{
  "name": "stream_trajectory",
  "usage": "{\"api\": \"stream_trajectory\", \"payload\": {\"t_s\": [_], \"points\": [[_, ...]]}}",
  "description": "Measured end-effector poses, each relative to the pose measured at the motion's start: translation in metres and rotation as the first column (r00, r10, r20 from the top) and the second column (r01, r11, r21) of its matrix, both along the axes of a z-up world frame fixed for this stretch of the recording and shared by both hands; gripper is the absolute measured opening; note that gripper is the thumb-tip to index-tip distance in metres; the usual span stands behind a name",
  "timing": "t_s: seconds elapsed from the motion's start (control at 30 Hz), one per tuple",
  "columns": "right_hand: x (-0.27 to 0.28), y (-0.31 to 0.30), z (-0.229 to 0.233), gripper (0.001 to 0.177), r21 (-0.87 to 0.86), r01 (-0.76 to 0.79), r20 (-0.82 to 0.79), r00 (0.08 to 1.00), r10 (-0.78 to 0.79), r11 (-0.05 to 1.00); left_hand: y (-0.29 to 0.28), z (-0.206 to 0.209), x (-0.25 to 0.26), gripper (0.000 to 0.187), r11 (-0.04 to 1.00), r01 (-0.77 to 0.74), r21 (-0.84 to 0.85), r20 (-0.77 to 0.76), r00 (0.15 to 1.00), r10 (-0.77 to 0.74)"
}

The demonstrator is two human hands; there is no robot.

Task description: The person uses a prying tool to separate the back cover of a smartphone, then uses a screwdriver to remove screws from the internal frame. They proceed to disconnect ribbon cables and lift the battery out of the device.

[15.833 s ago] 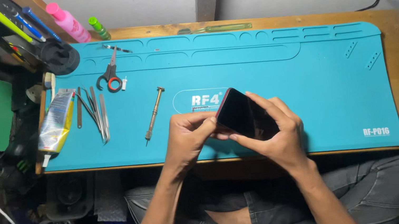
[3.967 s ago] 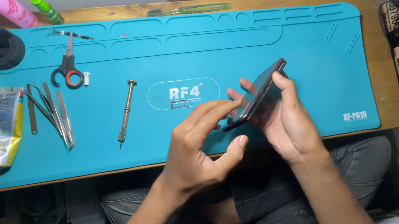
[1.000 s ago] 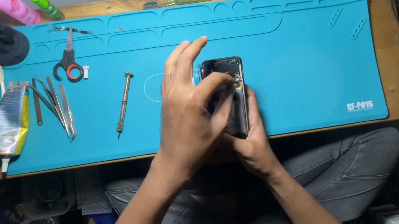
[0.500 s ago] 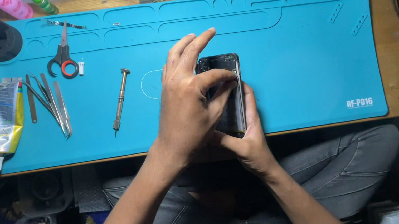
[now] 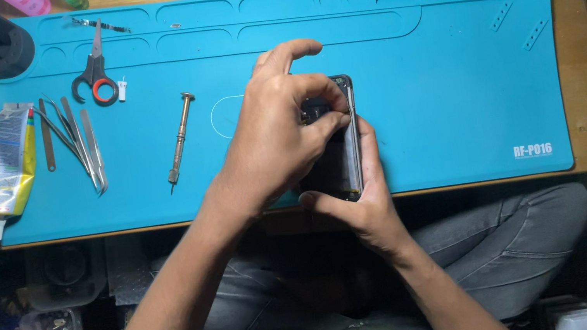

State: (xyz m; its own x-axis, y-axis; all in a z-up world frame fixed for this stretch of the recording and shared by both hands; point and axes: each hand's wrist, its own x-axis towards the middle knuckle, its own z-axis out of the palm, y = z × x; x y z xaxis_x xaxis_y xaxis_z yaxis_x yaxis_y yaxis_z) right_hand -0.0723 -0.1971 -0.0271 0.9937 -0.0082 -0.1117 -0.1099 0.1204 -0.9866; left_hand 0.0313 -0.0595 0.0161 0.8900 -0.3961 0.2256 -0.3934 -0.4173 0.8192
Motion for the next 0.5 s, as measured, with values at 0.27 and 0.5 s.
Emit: {"api": "stream_trajectory", "payload": {"t_s": [0.27,0.5], "points": [[0.001,0.003,-0.004,0.102,0.205,0.126,-0.079,0.991,-0.111,0.971,0.011,0.017,-0.033,0.073,0.990,-0.142,-0.023,-0.022,0.990,0.141],[0.000,-0.014,0.003,0.060,0.347,0.227,-0.142,0.972,-0.188,0.910,0.019,-0.021,-0.050,0.055,0.846,-0.495,-0.199,-0.472,0.805,0.359]]}}
